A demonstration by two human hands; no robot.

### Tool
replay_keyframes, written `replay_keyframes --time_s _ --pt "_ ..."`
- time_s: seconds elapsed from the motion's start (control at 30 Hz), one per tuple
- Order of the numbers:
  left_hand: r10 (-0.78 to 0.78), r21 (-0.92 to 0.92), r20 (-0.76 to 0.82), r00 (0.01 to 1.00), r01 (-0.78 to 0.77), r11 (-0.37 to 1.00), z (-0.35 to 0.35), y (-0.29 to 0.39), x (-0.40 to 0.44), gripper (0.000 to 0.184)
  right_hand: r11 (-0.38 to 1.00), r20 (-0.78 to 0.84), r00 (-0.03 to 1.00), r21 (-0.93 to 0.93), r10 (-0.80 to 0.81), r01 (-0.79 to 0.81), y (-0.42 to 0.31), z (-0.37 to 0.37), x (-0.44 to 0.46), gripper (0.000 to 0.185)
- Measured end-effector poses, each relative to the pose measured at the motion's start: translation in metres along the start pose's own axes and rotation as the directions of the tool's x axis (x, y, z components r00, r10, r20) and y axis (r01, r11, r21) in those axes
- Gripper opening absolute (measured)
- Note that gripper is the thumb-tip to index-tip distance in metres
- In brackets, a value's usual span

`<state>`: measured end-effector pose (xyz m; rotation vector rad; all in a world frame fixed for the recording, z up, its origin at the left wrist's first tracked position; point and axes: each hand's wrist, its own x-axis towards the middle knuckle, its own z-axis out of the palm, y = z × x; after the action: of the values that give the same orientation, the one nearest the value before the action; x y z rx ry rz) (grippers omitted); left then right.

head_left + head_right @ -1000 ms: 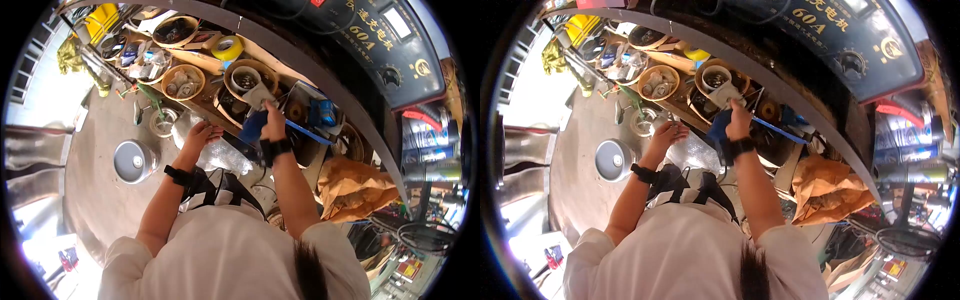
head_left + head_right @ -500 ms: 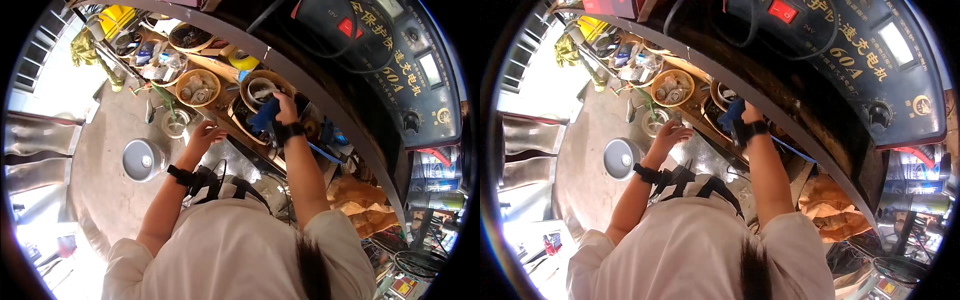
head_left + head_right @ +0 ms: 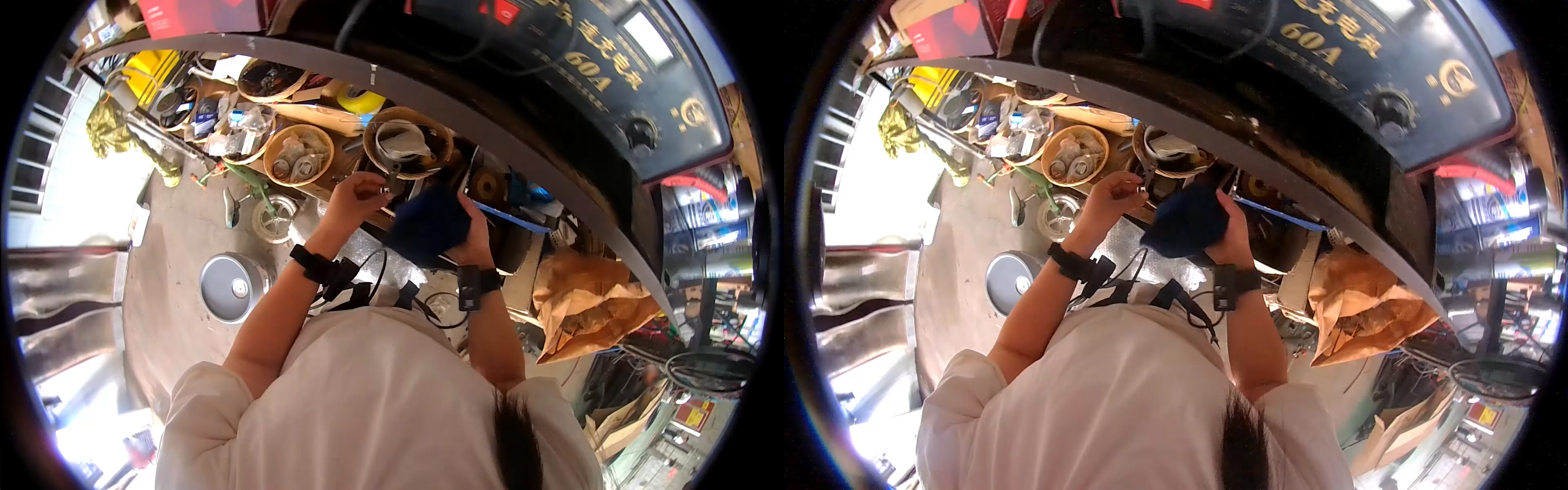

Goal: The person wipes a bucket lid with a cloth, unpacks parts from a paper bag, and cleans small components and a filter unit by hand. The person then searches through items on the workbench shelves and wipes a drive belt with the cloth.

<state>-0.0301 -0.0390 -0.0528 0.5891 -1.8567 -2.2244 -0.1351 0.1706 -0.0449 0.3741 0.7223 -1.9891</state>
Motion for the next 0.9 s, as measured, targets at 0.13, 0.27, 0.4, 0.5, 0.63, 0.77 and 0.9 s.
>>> replay_keyframes --time_s 0.13,0.27,0.4,0.5,0.63,0.77,0.9 --pt "0.072 0.195 0.019 0.997 -0.074 0.978 0.021 0.018 -0.006 0.03 0.999 0.085 0.996 0.04 -0.025 0.021 0.012 0.026 -0.022 0.059" --pt "0.154 0.338 0.08 0.985 -0.172 0.925 0.026 0.021 -0.013 0.028 0.971 0.368 0.928 -0.196 -0.058 0.138 0.024 -0.006 -0.02 0.031" --pt "0.186 0.42 0.21 0.96 -0.26 0.869 0.025 0.041 -0.029 0.029 0.666 0.189 0.956 -0.686 -0.226 0.293 0.029 0.024 -0.024 0.026" --pt "0.178 0.488 0.248 0.952 -0.281 0.826 0.022 0.048 -0.037 0.03 0.581 0.204 0.899 -0.703 -0.388 0.41 0.042 0.026 -0.011 0.028" --pt "0.183 0.389 0.211 0.96 -0.254 0.885 0.008 0.045 -0.041 0.029 0.698 0.315 0.823 -0.437 -0.472 0.567 0.058 0.039 -0.009 0.033" --pt "0.185 0.335 0.173 0.967 -0.234 0.913 -0.004 0.042 -0.041 0.025 0.74 0.336 0.799 -0.316 -0.498 0.594 0.063 0.051 -0.011 0.034" --pt "0.092 0.149 0.237 0.967 -0.13 0.98 -0.002 0.047 -0.042 0.024 0.798 0.165 0.859 -0.32 -0.484 0.511 0.063 0.051 -0.018 0.023"
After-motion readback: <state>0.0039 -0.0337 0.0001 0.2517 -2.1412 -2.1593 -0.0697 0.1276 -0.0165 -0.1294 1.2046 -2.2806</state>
